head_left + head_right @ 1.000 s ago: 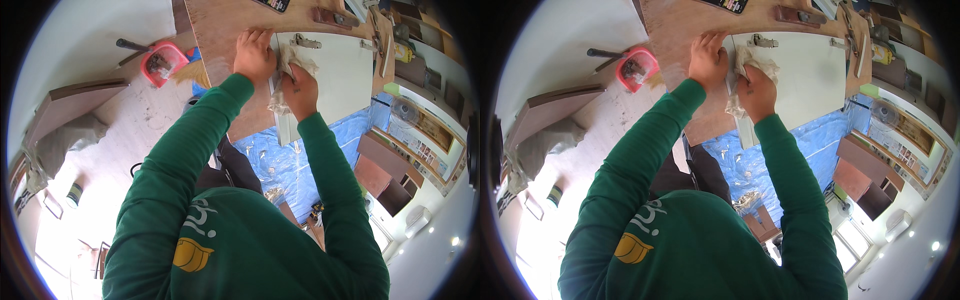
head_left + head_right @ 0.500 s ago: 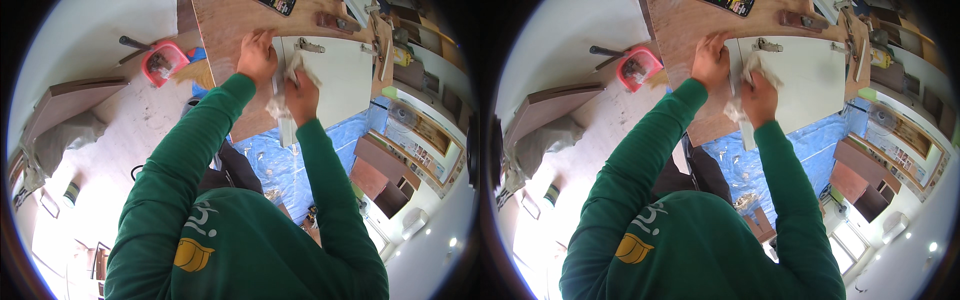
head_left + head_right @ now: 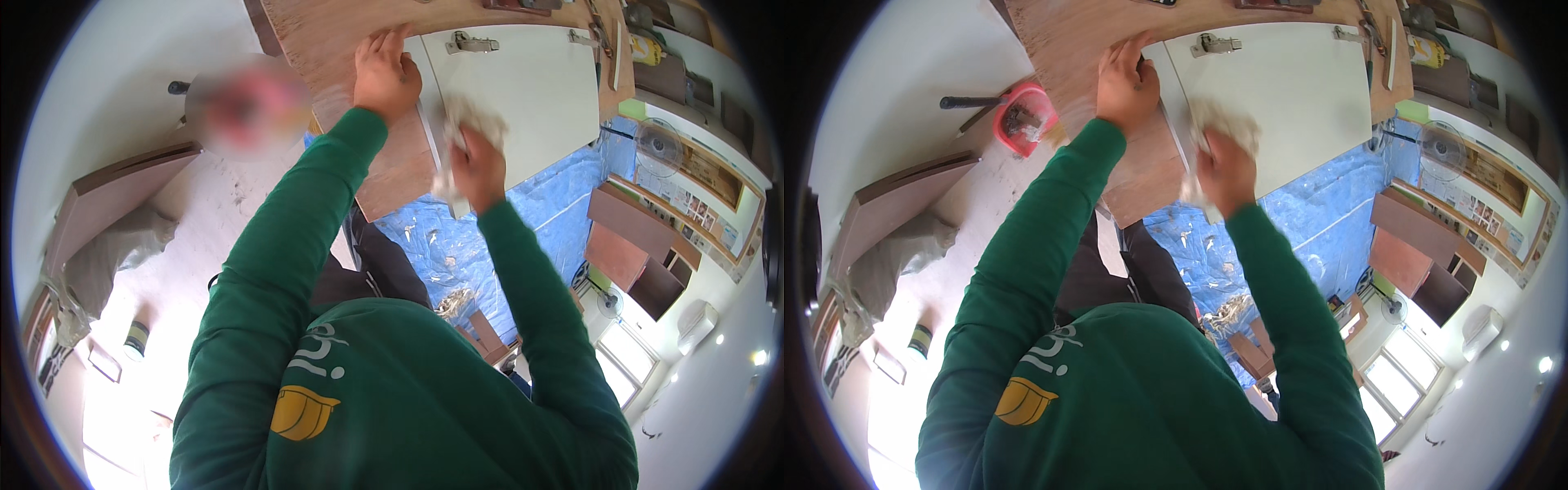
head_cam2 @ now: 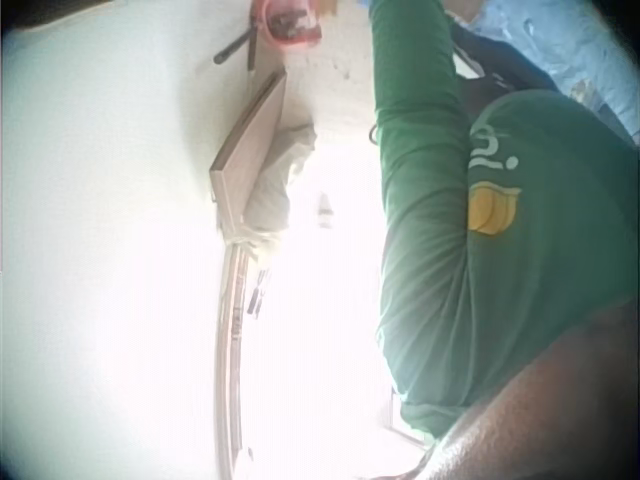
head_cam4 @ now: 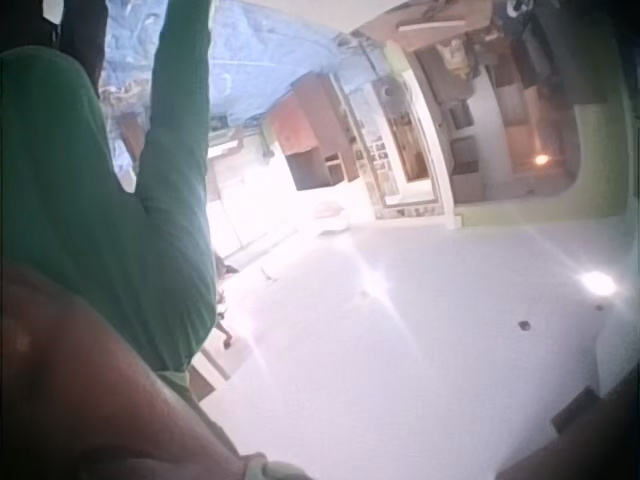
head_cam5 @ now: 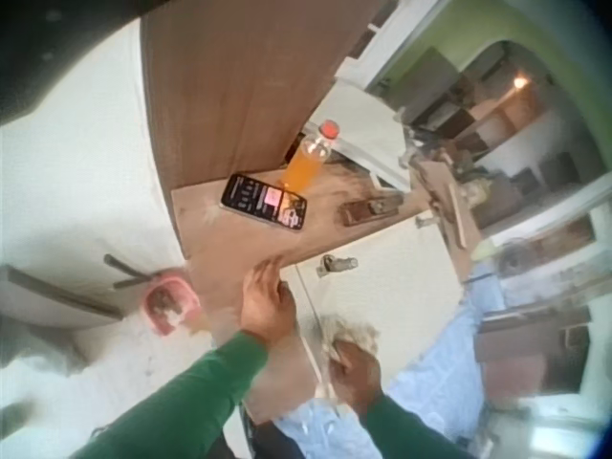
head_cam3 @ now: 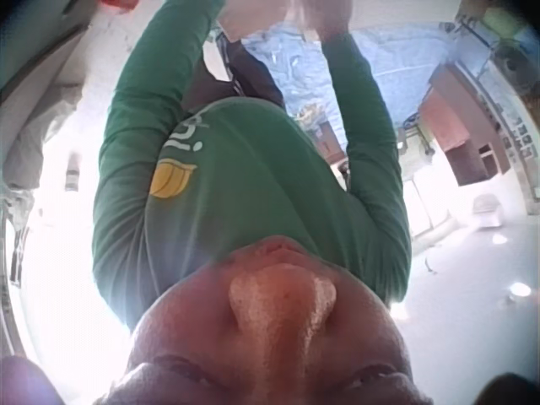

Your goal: The person wipes a white cabinet door with a cloth, then uses a metal ruler and a chisel to scrape and smooth the door's edges. The person handles the door and tools on a workbench in a room under renovation.

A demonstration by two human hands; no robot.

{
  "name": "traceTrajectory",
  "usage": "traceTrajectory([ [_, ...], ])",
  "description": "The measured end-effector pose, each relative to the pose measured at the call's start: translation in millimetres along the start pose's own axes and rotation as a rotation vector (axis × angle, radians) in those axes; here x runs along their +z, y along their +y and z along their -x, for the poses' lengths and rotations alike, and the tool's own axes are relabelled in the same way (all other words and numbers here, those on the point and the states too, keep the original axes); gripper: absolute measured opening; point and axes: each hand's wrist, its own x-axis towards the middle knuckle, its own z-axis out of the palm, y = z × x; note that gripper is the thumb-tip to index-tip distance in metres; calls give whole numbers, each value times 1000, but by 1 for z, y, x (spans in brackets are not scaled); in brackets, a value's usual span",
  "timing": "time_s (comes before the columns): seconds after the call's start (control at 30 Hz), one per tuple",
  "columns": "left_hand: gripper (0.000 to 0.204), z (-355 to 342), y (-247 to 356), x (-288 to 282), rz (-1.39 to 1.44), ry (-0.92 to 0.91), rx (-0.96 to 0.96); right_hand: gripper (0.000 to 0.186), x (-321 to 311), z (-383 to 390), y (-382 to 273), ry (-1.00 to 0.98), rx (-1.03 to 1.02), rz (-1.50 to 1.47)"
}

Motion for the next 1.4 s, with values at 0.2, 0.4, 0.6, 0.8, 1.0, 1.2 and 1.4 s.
traceTrajectory([
  [0.2, 46, -1, 4, 0, 17, -8, 7, 22, -31, 119, 38, -96, 86, -29],
  [0.4, 33, -6, 3, -4, 55, -30, -72, 17, -3, -6, 2, -19, -66, 38],
  [0.6, 34, -20, 14, -19, 226, -119, -354, 14, 23, -121, -43, 146, -188, -26],
  [0.8, 32, -16, -8, -16, -25, -145, -9, 22, -3, 15, -7, -49, -127, 3],
  [1.0, 31, -16, -16, -11, -49, -186, 1, 12, -26, 108, 3, -112, 14, -88],
  [1.2, 30, -17, -9, -10, -103, -187, -16, 11, 7, 25, -27, 3, -211, 0],
  [1.4, 30, -16, -16, -13, -114, -207, 13, 16, -2, 61, -15, -23, 5, -20],
])
